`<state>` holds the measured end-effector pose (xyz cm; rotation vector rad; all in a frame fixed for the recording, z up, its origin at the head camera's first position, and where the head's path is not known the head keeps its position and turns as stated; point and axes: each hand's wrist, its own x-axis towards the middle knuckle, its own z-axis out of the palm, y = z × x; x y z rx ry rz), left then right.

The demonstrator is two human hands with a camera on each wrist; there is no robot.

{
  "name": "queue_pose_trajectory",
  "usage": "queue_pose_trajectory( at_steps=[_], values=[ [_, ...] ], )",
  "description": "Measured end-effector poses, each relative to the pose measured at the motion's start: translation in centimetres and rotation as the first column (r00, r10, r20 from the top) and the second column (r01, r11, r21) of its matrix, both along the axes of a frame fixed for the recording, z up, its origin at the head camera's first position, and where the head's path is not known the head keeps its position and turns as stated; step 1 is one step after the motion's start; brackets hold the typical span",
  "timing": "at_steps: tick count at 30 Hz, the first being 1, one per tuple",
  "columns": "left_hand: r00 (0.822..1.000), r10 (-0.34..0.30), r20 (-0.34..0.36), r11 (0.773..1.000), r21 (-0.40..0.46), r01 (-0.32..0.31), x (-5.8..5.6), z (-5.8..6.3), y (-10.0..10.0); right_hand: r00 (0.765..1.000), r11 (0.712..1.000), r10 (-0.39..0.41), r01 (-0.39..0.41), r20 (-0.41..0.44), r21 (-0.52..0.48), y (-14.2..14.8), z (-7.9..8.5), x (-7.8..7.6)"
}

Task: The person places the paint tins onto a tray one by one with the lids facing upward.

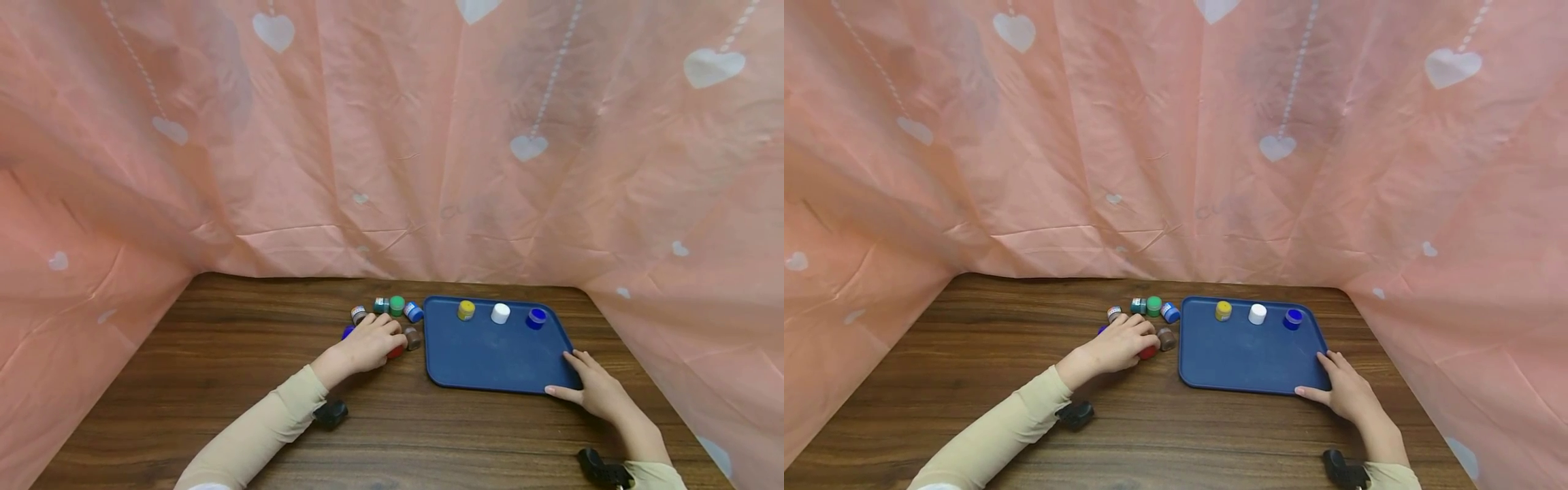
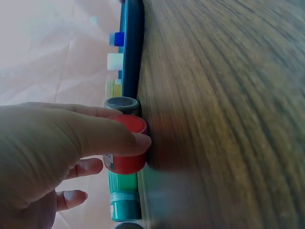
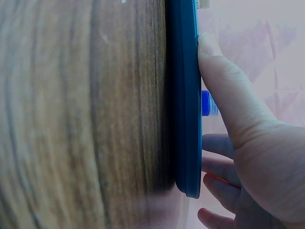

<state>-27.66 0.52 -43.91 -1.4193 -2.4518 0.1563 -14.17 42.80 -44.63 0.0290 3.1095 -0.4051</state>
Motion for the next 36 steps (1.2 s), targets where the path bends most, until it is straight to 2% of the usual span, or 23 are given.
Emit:
queue_pose_trajectory(
  at_steps=[7,19,24,29,36],
  values=[
    [0.999,0.009,-0.045,1.0,0.015,-0.009,0.0,0.0,0.3,1.0,1.0,-0.002,0.002,-0.001,0.0,-0.1,0.0,0.0],
    [0.999,0.047,-0.026,0.999,-0.012,-0.047,-0.2,1.2,0.3,1.0,1.0,-0.008,0.008,0.009,0.007,0.2,-0.2,-0.2],
    [0.999,0.044,0.008,0.999,-0.003,-0.044,-0.3,1.6,0.5,1.0,1.0,-0.01,0.01,0.015,0.001,0.2,-0.1,-0.2],
    [0.996,0.045,0.074,0.999,0.012,-0.046,-0.3,1.9,0.9,1.0,1.0,-0.011,0.011,0.019,0.007,0.2,-0.1,-0.2],
    [0.989,0.013,0.144,0.998,0.059,-0.022,-0.1,2.4,1.8,1.0,1.0,-0.01,0.009,0.022,0.012,0.2,-0.1,-0.2]
  ],
)
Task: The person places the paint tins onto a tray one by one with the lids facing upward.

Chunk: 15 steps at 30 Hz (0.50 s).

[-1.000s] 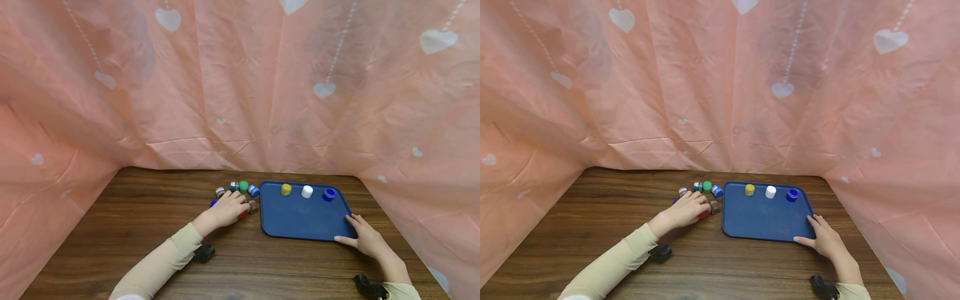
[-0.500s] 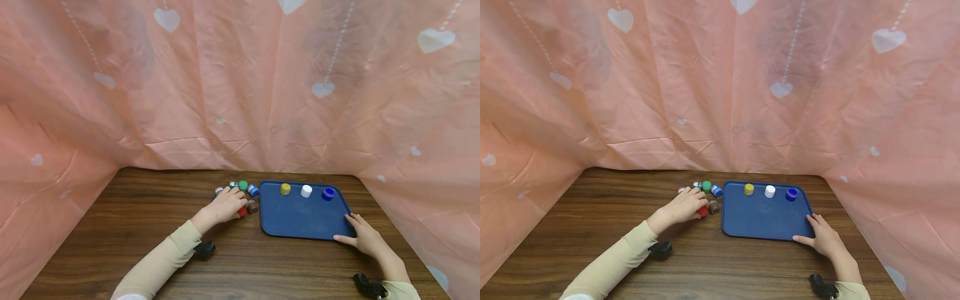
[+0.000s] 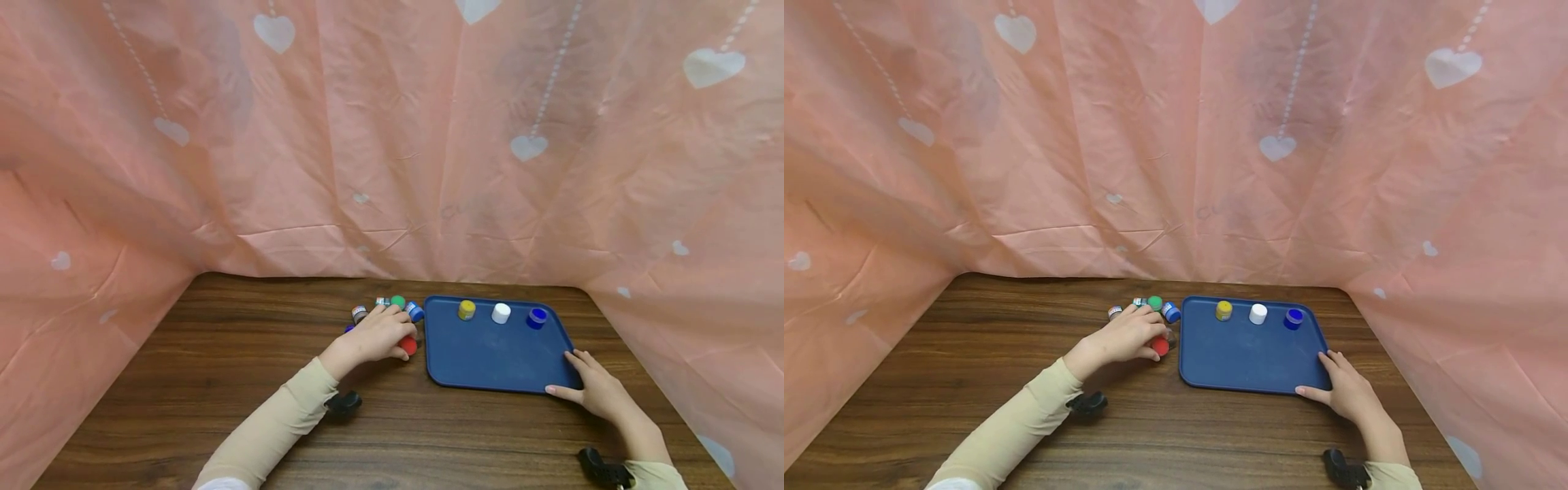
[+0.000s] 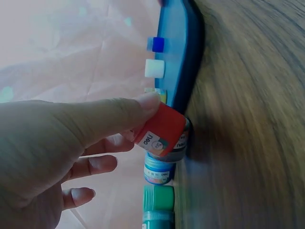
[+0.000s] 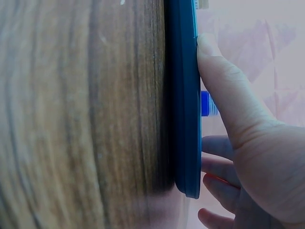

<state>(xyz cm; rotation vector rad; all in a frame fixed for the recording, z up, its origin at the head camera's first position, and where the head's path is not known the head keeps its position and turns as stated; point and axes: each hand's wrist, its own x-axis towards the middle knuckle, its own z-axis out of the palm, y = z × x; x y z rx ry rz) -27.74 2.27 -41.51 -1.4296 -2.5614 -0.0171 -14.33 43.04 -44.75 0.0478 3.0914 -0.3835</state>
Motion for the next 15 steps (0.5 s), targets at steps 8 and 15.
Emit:
queue_pose_trajectory(
  at_steps=[8,15],
  values=[
    [0.999,-0.01,0.032,0.999,0.044,0.008,-0.1,0.6,1.3,1.0,1.0,0.002,-0.002,-0.005,-0.011,0.0,0.0,0.0],
    [0.999,-0.029,0.025,0.995,0.1,0.026,-0.3,1.0,2.8,1.0,0.997,0.015,-0.015,-0.002,-0.073,0.5,0.0,0.2]
  ],
)
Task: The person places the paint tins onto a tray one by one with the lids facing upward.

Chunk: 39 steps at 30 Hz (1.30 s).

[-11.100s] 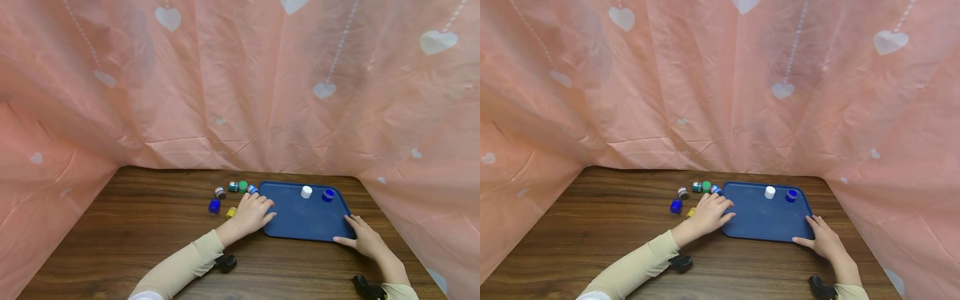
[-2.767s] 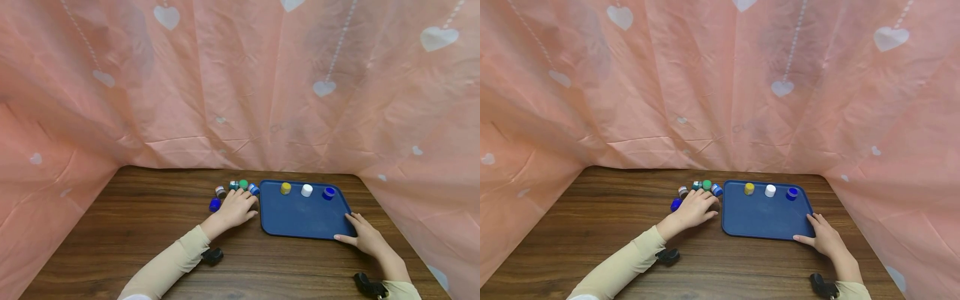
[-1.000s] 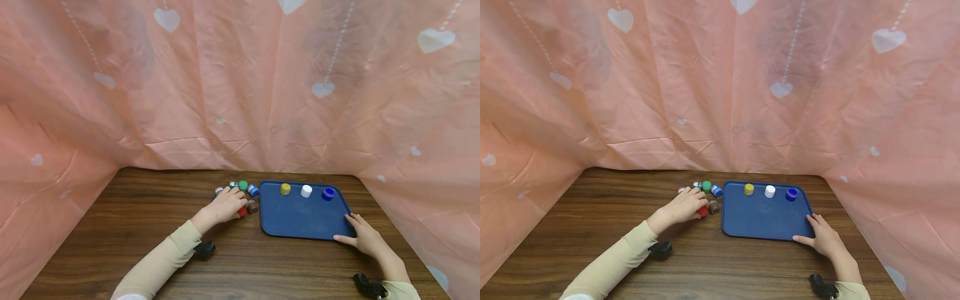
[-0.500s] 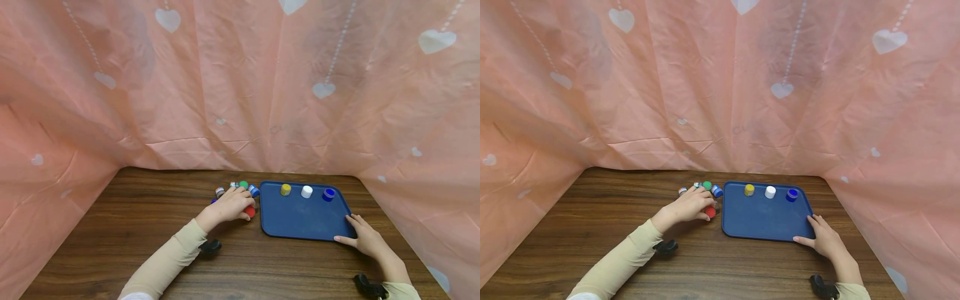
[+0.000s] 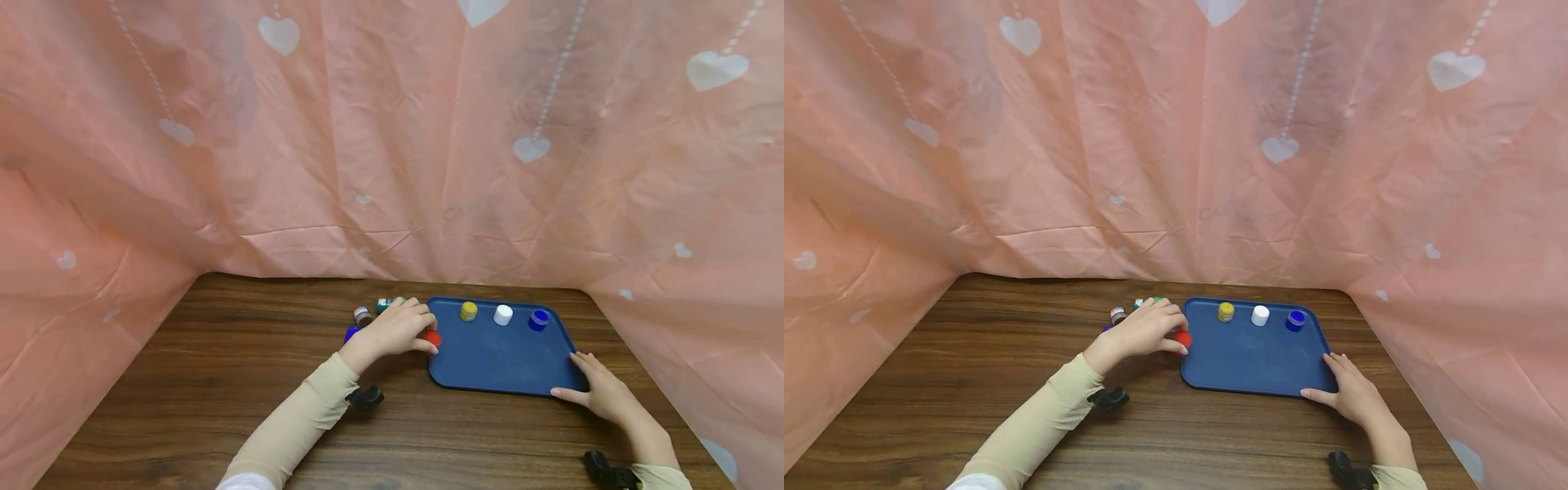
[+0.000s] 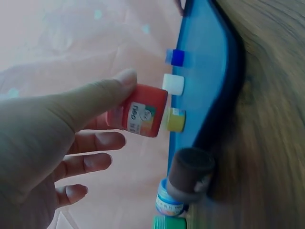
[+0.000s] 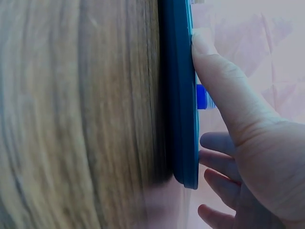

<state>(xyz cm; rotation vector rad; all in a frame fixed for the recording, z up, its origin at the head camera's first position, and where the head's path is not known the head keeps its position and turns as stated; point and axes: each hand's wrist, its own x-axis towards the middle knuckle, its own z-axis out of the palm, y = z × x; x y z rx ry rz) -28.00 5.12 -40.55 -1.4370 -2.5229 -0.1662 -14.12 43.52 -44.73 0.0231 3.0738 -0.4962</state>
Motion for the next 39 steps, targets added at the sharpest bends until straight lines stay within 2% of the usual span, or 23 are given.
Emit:
queue_pose_trajectory(
  at_steps=[6,13,21,31,39],
  values=[
    [1.0,-0.002,0.012,0.998,0.061,0.001,-0.2,0.6,1.8,1.0,0.999,0.008,-0.009,-0.009,-0.054,0.7,0.1,0.3],
    [1.0,0.02,0.02,0.994,0.105,-0.022,-0.2,1.0,3.9,1.0,1.0,-0.013,0.012,-0.017,-0.026,1.6,-0.1,0.9],
    [0.999,0.042,0.034,0.987,0.153,-0.046,0.0,0.9,6.5,0.999,1.0,0.004,-0.004,-0.038,-0.011,2.4,-0.4,1.0],
    [0.995,0.061,0.077,0.983,0.168,-0.073,0.6,0.1,9.9,0.999,0.996,0.002,0.003,-0.049,0.092,1.9,0.0,1.2],
    [0.996,0.052,0.075,0.986,0.153,-0.062,1.3,-1.0,12.5,0.999,0.997,-0.009,0.011,-0.034,0.081,1.6,-0.2,1.7]
  ],
)
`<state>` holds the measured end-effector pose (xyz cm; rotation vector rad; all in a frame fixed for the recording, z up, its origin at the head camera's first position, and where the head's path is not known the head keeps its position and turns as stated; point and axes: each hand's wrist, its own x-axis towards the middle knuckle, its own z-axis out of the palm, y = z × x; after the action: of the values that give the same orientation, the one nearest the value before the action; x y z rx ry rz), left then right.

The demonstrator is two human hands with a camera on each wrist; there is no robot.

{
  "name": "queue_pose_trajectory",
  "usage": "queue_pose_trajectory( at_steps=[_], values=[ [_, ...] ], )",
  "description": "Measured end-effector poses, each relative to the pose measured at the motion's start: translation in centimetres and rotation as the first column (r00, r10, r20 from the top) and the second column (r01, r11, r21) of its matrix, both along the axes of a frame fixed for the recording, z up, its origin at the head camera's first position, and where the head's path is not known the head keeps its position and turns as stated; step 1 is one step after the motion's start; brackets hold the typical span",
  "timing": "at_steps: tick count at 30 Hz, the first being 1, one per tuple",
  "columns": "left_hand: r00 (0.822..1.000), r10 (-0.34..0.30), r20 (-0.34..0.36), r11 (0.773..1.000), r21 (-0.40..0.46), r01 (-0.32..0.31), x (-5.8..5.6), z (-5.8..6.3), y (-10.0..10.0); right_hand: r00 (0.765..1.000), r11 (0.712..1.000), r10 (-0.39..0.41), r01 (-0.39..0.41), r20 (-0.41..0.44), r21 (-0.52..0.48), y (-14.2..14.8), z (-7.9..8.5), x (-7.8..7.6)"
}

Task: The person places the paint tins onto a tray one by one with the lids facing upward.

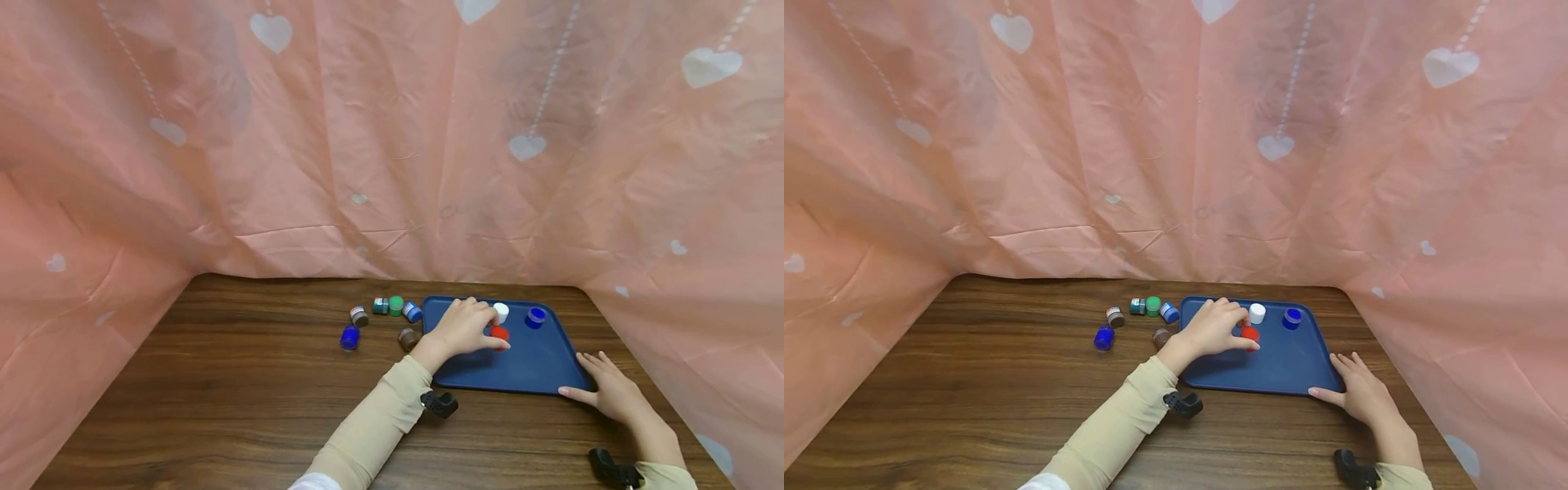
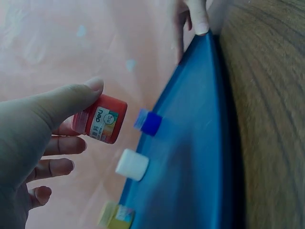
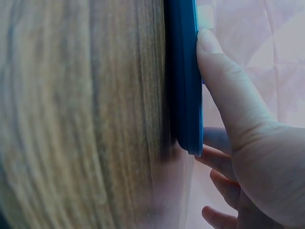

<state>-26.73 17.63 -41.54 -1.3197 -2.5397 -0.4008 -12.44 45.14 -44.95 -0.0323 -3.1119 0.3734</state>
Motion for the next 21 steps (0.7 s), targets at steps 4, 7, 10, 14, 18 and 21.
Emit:
queue_pose_trajectory(
  at_steps=[4,7,10,14,18,21],
  values=[
    [1.0,0.006,-0.018,1.0,-0.01,-0.006,0.2,-0.7,1.3,1.0,1.0,-0.005,0.005,-0.002,0.0,-0.1,-0.1,0.0],
    [1.0,0.014,-0.002,1.0,-0.02,-0.014,0.3,-1.1,2.1,1.0,1.0,-0.01,0.01,0.0,-0.005,-0.2,0.0,0.0],
    [1.0,0.018,0.02,0.999,-0.028,-0.017,0.4,-1.5,2.9,1.0,1.0,-0.019,0.019,0.011,-0.011,-0.3,0.1,-0.1],
    [0.998,0.037,0.042,0.999,-0.038,-0.035,0.6,-1.9,4.0,0.999,0.999,-0.032,0.033,0.024,-0.008,-0.4,0.2,-0.1],
    [0.997,0.062,0.054,0.997,-0.058,-0.059,0.7,-2.3,5.1,0.999,0.999,-0.032,0.032,0.019,-0.005,-0.4,0.2,-0.1],
    [0.995,0.08,0.06,0.994,-0.078,-0.076,0.8,-2.7,5.9,0.999,0.999,-0.035,0.035,0.021,-0.005,-0.5,0.2,-0.1]
  ],
)
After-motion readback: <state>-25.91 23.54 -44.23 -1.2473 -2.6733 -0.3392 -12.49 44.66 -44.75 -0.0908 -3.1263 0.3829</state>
